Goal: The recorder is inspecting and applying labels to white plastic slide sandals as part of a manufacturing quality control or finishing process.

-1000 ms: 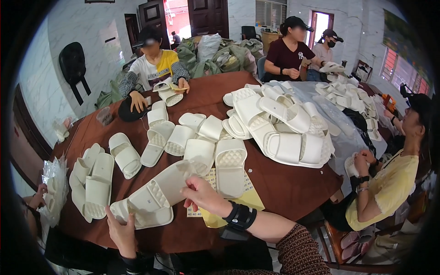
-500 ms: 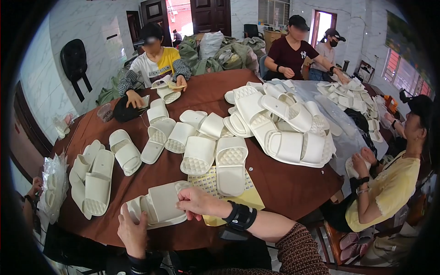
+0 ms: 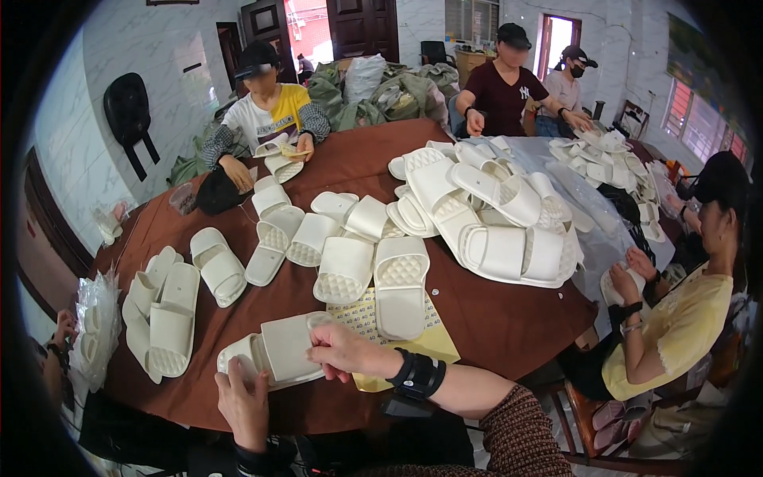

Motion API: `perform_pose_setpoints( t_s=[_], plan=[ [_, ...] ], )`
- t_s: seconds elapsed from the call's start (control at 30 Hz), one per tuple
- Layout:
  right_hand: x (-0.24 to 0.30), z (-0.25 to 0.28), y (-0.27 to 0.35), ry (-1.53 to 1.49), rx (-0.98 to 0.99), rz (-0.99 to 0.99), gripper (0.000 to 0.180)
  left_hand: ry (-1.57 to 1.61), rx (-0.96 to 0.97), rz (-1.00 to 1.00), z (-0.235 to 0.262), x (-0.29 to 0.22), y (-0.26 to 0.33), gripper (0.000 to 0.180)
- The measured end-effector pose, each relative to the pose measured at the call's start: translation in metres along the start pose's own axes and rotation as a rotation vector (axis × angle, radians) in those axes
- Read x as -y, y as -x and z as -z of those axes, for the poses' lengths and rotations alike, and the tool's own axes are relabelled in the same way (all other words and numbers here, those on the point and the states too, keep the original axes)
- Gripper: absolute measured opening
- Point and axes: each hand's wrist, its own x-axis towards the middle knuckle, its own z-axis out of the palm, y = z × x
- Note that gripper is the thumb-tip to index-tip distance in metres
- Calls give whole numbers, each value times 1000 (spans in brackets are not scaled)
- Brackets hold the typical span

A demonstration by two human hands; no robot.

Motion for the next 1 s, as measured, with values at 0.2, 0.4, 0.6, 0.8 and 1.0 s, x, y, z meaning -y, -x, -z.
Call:
perform_pose_setpoints(
  t_s=[0.2,0.4,0.6,0.8,1.0],
  plan=[
    [0,-1,0,0,-9,10,22,23,-48,-46,-5,-9,4,49],
    [6,2,5,-35,-40,37,22,53,-71,-109,-6,-15,4,47],
    [4,2,5,-267,-117,51,19,333,-171,-173,6,1,-7,41],
    [5,6,6,-390,-79,178,18,413,-345,-70,19,40,-15,41],
    [9,1,12,-212,-8,132,16,915,-158,214,14,55,-8,48]
  ],
)
